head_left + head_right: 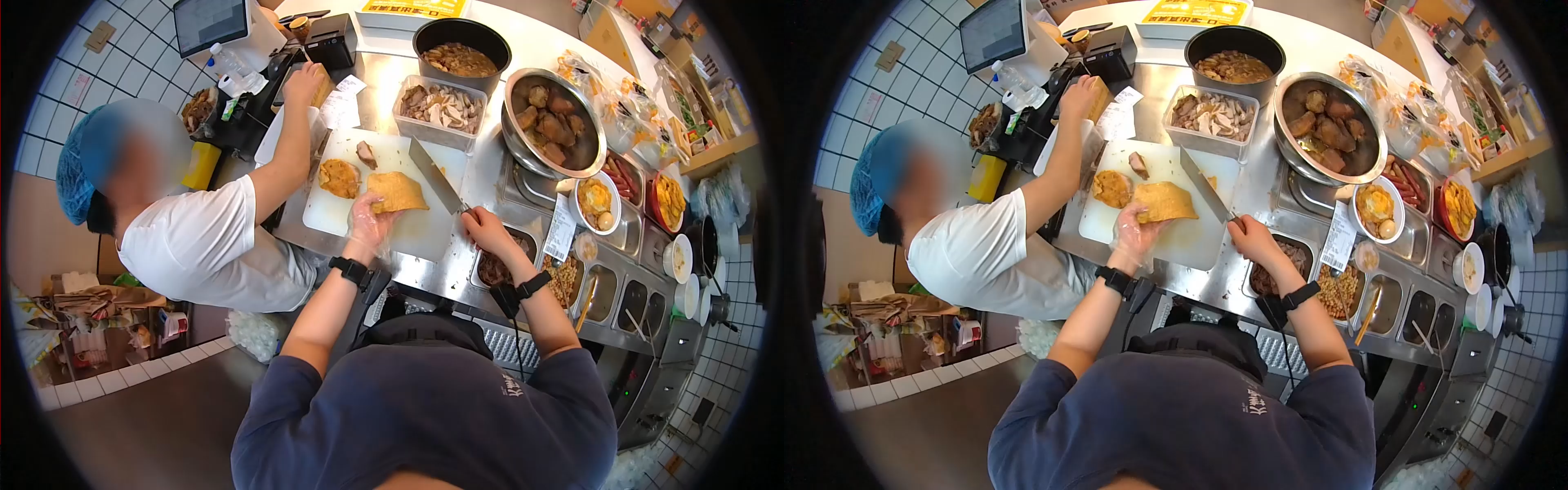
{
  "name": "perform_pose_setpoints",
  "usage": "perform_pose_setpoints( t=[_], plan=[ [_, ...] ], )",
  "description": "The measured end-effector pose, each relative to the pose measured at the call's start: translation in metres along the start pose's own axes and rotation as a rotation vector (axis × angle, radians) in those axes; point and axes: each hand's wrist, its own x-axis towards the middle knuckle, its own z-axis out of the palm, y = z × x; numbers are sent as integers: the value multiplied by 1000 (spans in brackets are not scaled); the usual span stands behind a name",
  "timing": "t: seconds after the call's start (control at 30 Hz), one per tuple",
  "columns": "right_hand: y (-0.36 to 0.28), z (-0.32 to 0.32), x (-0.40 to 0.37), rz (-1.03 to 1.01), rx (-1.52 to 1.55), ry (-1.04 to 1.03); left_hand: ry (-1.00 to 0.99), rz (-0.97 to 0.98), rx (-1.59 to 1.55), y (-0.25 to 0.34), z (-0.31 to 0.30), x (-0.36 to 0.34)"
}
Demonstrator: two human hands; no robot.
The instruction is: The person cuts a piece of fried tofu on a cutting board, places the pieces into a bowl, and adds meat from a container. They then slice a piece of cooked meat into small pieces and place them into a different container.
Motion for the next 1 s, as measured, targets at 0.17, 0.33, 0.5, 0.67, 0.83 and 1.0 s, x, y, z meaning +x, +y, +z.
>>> perform_pose_setpoints(
  t=[0.17,0.33,0.5,0.67,0.83,1.0],
  plan=[
    [-22,28,-34,-249,-324,252,371,90,652,-5,-15,-6],
    [-21,70,-45,-228,-281,207,412,92,1177,-4,-48,-4],
    [-26,89,-37,-246,-328,215,488,78,1254,-2,-42,-10],
    [-27,107,-23,-139,-474,208,490,49,1216,1,-49,-13],
    [-17,94,-16,-157,-392,190,377,179,1179,14,-12,-35],
    [-23,65,-33,-160,-221,283,62,233,914,6,-9,-8]
  ],
)
